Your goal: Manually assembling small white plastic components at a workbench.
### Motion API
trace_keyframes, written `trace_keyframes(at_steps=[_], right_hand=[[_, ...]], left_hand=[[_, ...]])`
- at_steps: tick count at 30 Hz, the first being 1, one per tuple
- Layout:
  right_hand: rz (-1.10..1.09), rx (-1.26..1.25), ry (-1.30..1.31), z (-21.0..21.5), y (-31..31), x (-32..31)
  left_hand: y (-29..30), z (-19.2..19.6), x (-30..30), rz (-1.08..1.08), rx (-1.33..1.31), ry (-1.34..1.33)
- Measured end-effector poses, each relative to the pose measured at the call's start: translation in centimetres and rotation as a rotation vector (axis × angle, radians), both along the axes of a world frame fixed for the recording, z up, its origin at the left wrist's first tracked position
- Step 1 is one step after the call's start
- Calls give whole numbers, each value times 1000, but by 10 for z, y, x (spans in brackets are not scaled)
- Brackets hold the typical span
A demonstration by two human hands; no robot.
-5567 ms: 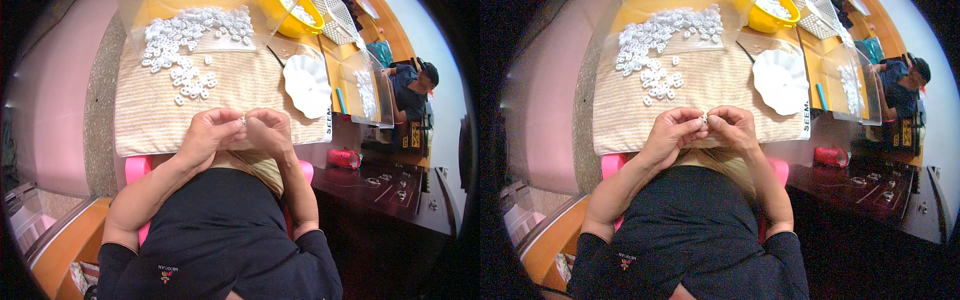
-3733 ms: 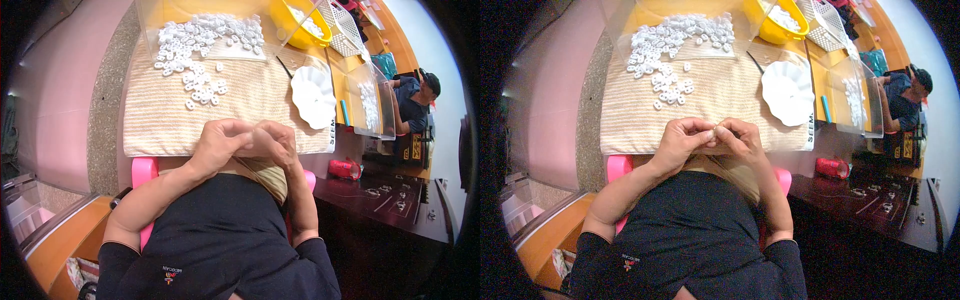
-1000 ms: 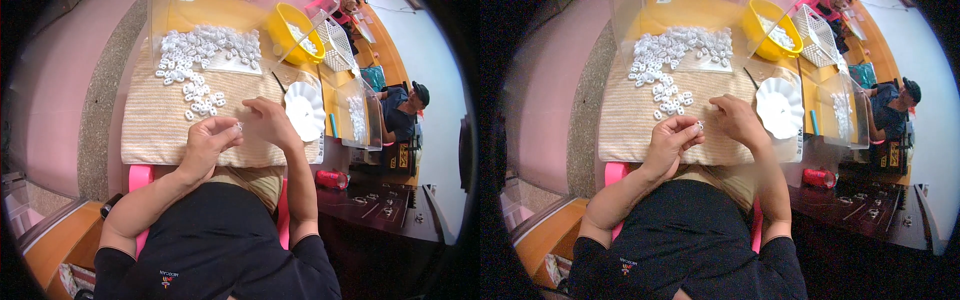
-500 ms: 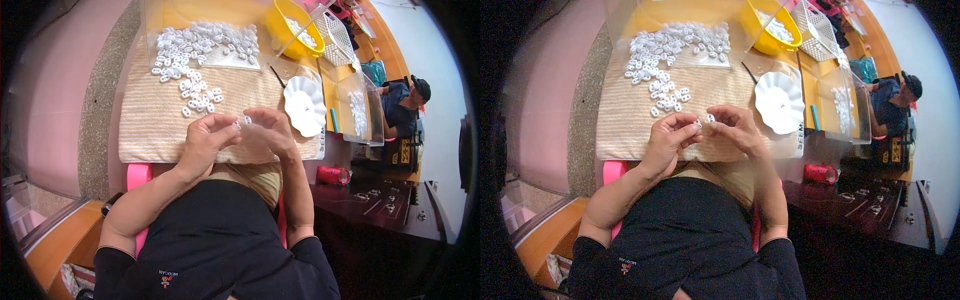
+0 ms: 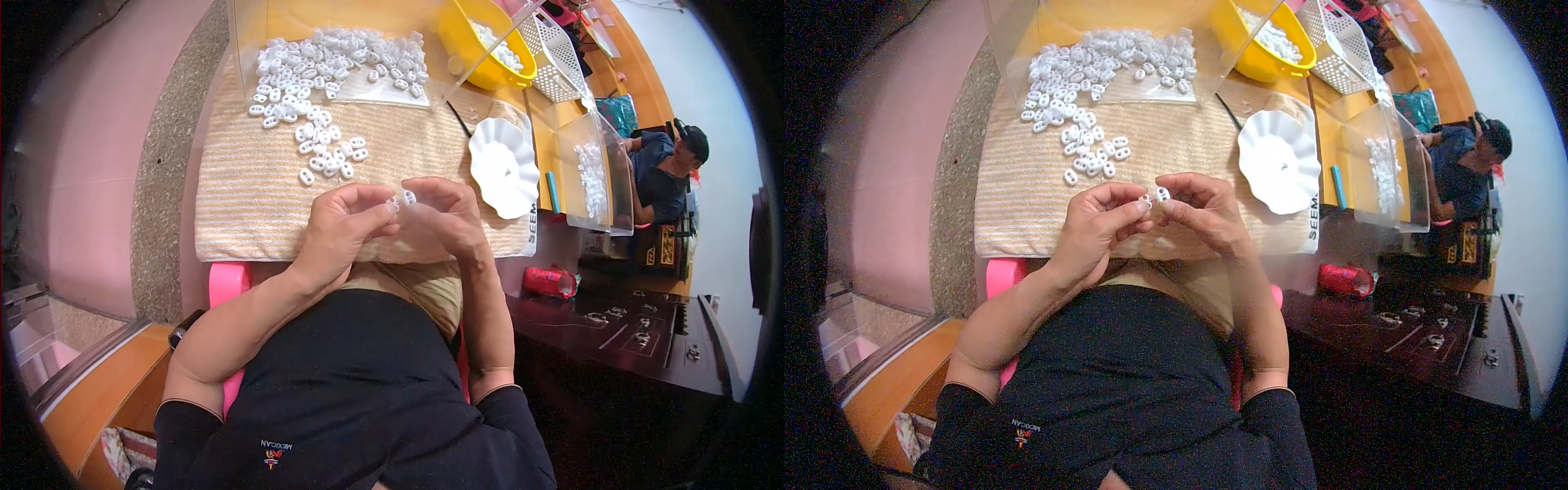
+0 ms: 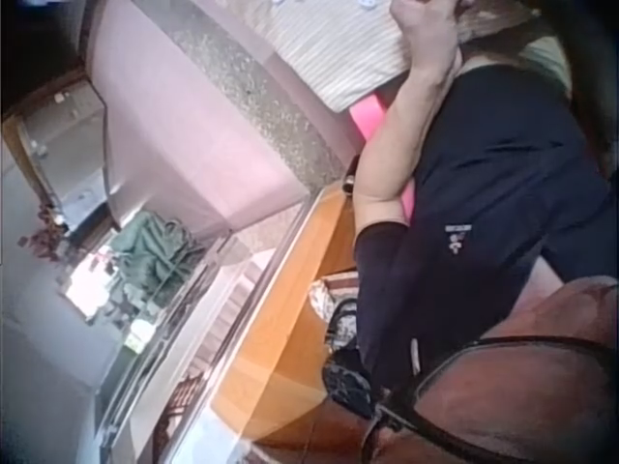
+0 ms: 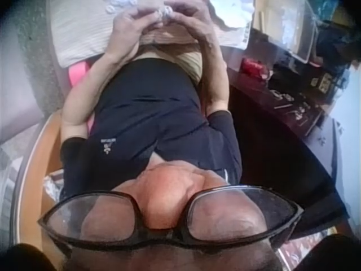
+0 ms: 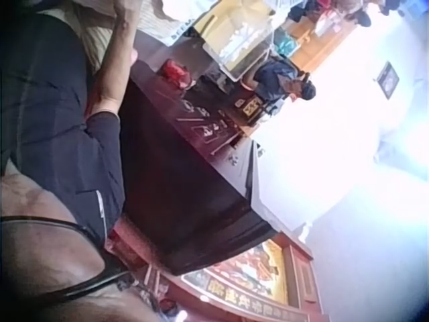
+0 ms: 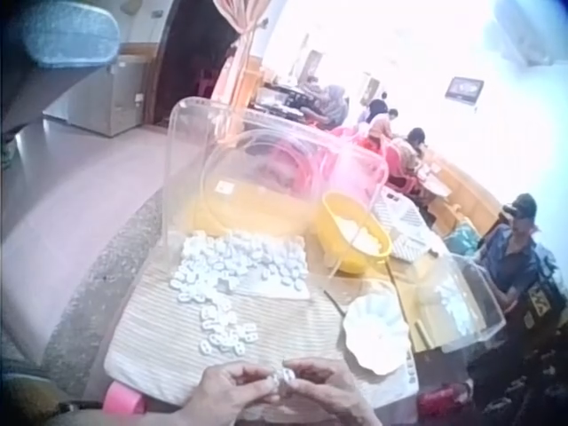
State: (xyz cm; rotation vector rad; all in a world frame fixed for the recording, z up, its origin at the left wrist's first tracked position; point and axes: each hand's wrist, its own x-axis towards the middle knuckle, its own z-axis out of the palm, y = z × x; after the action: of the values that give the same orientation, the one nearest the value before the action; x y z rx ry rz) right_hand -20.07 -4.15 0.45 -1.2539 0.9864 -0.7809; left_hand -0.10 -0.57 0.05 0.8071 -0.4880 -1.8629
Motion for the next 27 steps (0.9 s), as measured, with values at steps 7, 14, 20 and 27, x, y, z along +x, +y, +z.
trace_keyframes(at_steps=[7,14,20,27], right_hand=[[-1,20,-75,0,2,-1],[-1,16,-85,-3,4,-2],[-14,51,-78,-2,5,-2],[-9,48,-78,-1,5,-1]], left_hand=[[1,-3,-1,-17,-12,-10],[2,-2,-2,-23,-12,-19],[1,-4,-2,-26,-14,-32],[1,-4,-2,-30,-19,-34]])
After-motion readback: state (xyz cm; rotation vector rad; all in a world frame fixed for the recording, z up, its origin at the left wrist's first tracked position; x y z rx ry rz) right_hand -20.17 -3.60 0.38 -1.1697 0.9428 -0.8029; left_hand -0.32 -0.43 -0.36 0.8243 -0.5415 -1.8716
